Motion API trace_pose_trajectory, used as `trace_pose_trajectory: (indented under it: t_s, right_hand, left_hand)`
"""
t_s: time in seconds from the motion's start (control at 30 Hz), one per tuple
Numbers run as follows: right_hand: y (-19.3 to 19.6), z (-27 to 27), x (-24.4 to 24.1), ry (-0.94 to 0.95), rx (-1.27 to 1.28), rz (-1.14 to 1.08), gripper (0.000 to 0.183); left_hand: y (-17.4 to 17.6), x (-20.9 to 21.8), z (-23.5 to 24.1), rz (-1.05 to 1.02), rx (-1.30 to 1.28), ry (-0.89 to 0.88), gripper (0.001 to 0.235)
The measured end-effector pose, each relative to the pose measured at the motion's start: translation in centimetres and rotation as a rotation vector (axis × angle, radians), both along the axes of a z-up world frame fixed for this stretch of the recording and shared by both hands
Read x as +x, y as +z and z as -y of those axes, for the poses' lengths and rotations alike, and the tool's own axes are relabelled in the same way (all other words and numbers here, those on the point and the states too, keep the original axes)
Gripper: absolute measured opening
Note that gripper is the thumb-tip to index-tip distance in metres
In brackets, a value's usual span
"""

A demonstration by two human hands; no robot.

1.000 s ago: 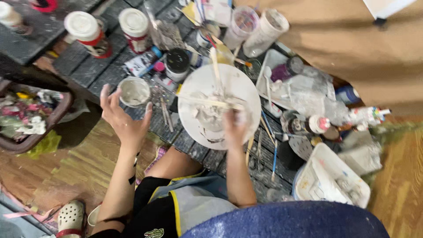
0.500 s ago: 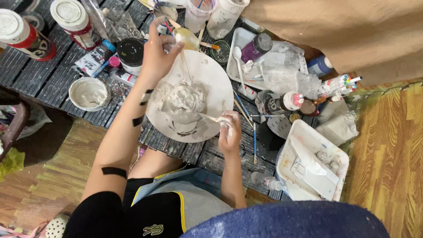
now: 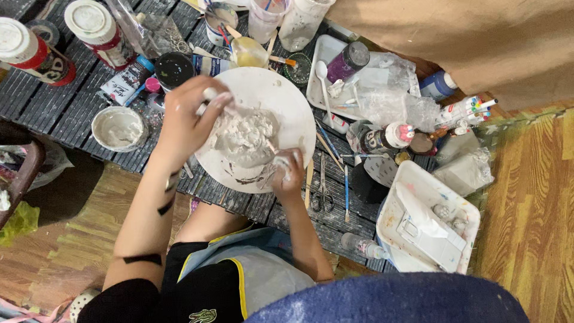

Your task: The person scoops a white paste from a small container onto a white plate using a wooden stick, then pours a white powder from a larger container onto the plate. They mix the paste and powder together with the stick and by hand, then wipe the mixture off their hands with a tissue.

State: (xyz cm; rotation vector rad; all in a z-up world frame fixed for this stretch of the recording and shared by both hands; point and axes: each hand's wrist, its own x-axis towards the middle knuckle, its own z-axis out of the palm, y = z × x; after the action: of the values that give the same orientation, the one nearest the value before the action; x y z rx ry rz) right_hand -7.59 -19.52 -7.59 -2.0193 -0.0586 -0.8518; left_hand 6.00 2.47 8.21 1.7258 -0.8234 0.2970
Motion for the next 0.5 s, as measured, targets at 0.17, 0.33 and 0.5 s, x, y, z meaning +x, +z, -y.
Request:
trace_pose_trajectory:
  t_s: [0.17, 0.33, 0.5]
  right_hand:
    - [-0.1, 1.7, 1.5, -0.062, 0.82, -0.017, 0.022]
    - [2.0, 2.2, 2.3, -0.029, 0.453, 0.215, 0.02]
    - [3.5, -0.1, 3.0, 0.008, -0.239, 0.087, 0.014]
  left_hand:
    - [-5.3, -4.6, 2.1, -0.081, -0.107, 0.047, 0.021]
    - [-9.7, -5.3, 4.2, 0.071, -0.065, 0.07, 0.03]
    - [-11.1, -4.8, 4.7, -0.128, -0.119, 0.161, 0.034]
